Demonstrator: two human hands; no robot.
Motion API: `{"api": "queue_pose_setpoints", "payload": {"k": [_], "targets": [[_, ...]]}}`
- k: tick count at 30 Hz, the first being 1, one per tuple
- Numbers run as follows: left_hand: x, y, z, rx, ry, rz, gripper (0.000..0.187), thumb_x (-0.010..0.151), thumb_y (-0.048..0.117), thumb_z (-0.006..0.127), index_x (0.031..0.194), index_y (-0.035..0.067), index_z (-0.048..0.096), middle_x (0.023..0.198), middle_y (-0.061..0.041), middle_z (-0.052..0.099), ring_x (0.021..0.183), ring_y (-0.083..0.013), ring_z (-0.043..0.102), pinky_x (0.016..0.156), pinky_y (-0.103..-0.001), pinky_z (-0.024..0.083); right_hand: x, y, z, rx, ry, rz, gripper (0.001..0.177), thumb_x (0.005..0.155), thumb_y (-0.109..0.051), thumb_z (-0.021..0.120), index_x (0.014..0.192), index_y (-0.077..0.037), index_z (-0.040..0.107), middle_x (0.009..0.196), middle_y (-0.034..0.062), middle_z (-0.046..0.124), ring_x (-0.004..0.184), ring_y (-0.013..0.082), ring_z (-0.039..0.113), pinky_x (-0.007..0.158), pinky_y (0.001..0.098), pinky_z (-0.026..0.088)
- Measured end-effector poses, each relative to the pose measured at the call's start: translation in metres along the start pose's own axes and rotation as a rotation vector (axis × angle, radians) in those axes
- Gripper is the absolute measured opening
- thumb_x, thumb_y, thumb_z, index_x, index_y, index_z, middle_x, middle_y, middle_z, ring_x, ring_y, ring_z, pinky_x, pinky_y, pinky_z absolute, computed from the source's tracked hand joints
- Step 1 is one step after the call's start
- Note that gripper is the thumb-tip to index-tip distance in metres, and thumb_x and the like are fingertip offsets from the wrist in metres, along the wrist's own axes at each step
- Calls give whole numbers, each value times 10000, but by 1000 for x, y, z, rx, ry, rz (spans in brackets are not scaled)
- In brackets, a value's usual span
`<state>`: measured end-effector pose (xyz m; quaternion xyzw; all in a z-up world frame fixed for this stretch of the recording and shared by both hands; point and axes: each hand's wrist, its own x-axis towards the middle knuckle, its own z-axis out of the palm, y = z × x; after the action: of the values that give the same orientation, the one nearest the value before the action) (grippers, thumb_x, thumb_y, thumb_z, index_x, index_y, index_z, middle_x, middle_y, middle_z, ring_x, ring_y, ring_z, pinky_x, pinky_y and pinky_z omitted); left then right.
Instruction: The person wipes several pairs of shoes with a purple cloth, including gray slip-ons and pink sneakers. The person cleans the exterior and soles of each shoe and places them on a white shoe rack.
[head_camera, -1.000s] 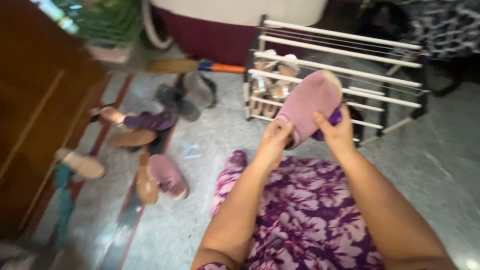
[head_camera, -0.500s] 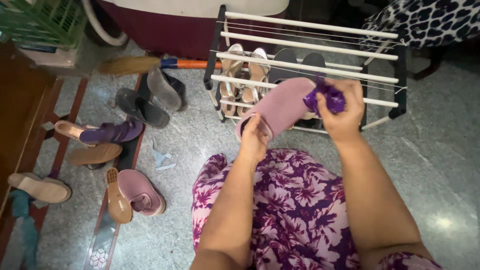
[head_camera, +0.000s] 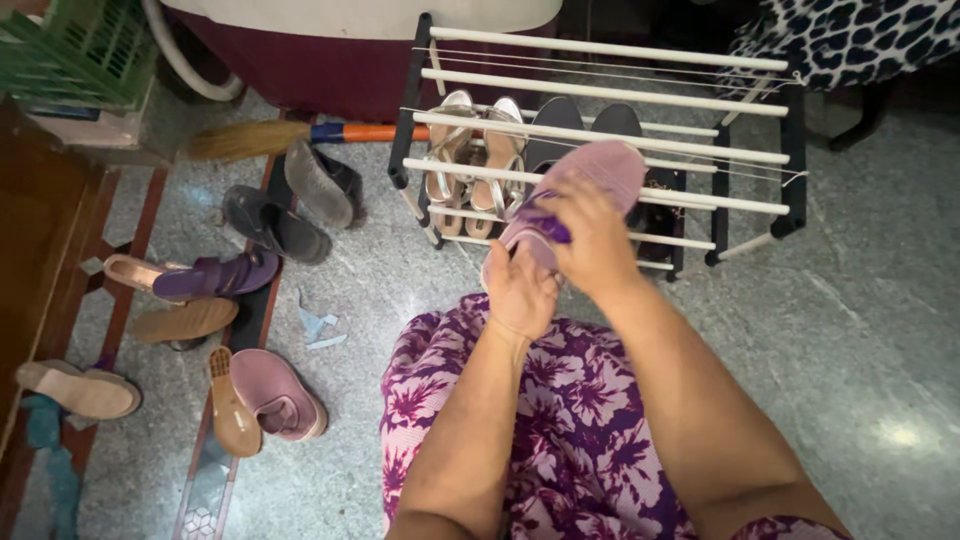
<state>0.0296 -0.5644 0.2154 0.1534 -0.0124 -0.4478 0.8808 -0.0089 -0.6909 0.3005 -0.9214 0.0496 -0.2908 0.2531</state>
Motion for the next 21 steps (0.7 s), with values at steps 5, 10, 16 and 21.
{"api": "queue_pose_setpoints", "payload": {"k": [5,10,16,21], "targets": [[-8,13,6,9,59,123,789,945,733,439,1408,95,463,1334,-82,616,1248,-239,599,1079,-398,507,-16,-38,14,116,-137,-141,393,782,-129,763,1166,-79,702,1312,140,685,1313,362,601,1112,504,452],[-6,8,-28,85,120,239,800,1099,718,437,1509,32,412,1378,-114,574,1170,-247,572,990,-387,500,-17,-32,7,431,-146,187,461,782,-117,787,1222,-77,657,1206,162,707,1125,324,682,987,437,531],[-16,9,-2,97,148,49,930,940,751,364,1582,78,339,1421,-7,598,1112,-106,622,824,-215,494,-7,14,-19,-196,379,32,305,951,-52,775,1216,-90,630,1313,173,542,1266,390,494,1112,515,399],[-17,4,-17,49,-147,142,887,1128,740,380,1616,1,367,1490,-64,595,1002,-104,571,755,-212,449,-5,14,-5,-320,234,46,368,1012,-156,782,1328,-52,628,1367,223,510,1285,431,415,1106,564,326]]}}
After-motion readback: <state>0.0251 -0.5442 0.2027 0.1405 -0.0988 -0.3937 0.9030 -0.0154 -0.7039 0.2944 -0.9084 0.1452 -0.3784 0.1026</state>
